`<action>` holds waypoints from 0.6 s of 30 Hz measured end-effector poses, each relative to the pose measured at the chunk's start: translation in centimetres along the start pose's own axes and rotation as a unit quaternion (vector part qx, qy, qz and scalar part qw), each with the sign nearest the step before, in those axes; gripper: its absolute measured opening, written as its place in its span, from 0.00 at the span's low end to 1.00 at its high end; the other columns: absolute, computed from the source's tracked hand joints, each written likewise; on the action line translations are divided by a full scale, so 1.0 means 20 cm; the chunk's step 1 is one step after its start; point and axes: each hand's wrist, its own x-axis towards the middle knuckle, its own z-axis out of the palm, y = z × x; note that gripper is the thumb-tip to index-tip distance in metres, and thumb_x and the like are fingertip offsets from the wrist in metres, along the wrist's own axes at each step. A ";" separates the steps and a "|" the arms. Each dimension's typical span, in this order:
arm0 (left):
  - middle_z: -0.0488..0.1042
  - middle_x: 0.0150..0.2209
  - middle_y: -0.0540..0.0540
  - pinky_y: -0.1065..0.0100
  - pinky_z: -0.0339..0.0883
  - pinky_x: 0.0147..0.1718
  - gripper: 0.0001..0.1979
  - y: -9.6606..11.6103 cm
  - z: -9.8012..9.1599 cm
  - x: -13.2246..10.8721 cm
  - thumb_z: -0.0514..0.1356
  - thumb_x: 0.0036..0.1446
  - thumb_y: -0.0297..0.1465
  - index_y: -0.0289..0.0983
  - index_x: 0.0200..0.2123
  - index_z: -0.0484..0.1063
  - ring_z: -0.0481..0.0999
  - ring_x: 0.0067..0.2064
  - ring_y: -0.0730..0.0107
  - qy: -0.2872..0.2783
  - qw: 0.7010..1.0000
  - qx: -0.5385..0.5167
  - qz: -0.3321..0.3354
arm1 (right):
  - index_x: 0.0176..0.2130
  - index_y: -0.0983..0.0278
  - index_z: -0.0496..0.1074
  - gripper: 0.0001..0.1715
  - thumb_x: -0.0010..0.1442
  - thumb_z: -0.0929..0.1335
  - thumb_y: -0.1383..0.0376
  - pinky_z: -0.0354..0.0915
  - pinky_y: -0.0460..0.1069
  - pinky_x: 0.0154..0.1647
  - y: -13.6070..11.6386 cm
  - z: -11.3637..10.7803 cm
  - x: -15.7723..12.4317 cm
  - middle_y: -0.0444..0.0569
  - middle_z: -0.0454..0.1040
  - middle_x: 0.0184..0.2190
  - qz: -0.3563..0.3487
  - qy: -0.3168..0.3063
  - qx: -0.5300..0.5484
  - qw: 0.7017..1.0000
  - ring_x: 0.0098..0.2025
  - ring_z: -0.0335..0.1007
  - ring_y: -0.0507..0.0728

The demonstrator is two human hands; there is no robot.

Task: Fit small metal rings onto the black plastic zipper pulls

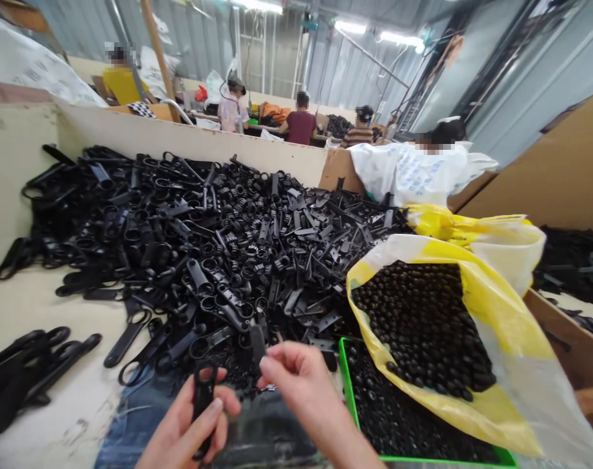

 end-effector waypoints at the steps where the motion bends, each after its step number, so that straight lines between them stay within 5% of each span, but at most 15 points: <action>1: 0.81 0.33 0.50 0.76 0.58 0.19 0.36 -0.02 0.01 0.00 0.76 0.46 0.56 0.40 0.50 0.70 0.70 0.21 0.77 0.017 1.000 0.006 0.019 | 0.48 0.65 0.80 0.27 0.72 0.64 0.48 0.67 0.46 0.25 0.00 0.08 -0.04 0.48 0.83 0.27 -0.005 -0.016 0.037 0.999 0.23 0.74 0.55; 5: 0.84 0.39 0.47 0.71 0.72 0.29 0.31 -0.07 -0.04 0.01 0.76 0.48 0.51 0.41 0.49 0.75 0.80 0.32 0.67 0.089 0.994 0.022 0.057 | 0.72 0.59 0.64 0.33 0.73 0.67 0.56 0.70 0.45 0.33 0.04 0.30 -0.19 0.46 0.85 0.31 -0.046 -0.053 0.115 0.991 0.30 0.80 0.55; 8: 0.86 0.43 0.42 0.62 0.78 0.46 0.30 -0.06 -0.13 -0.02 0.77 0.47 0.48 0.40 0.49 0.79 0.84 0.47 0.52 0.109 0.991 0.060 0.047 | 0.74 0.58 0.59 0.35 0.73 0.65 0.62 0.69 0.45 0.32 0.03 0.26 -0.21 0.43 0.84 0.30 -0.098 -0.088 0.042 0.990 0.27 0.79 0.54; 12: 0.86 0.50 0.41 0.56 0.72 0.57 0.27 -0.04 -0.22 -0.08 0.77 0.45 0.45 0.41 0.48 0.83 0.81 0.55 0.45 0.089 0.984 0.151 0.025 | 0.61 0.58 0.76 0.21 0.72 0.67 0.60 0.67 0.46 0.33 -0.09 0.10 -0.13 0.47 0.82 0.36 -0.136 -0.062 -0.060 0.987 0.33 0.78 0.55; 15: 0.86 0.47 0.44 0.58 0.72 0.54 0.24 -0.03 -0.24 -0.09 0.77 0.45 0.46 0.42 0.44 0.84 0.81 0.51 0.48 0.038 0.985 0.166 0.012 | 0.41 0.58 0.82 0.10 0.68 0.69 0.64 0.63 0.46 0.33 -0.18 0.03 -0.09 0.45 0.79 0.33 -0.136 -0.136 -0.086 0.978 0.33 0.75 0.54; 18: 0.85 0.41 0.46 0.67 0.72 0.42 0.29 0.00 -0.21 -0.10 0.79 0.43 0.47 0.41 0.46 0.82 0.81 0.42 0.61 0.034 0.996 0.081 -0.021 | 0.34 0.59 0.79 0.05 0.62 0.72 0.66 0.60 0.46 0.32 -0.19 0.03 -0.10 0.41 0.77 0.28 -0.056 -0.163 -0.079 0.982 0.31 0.71 0.54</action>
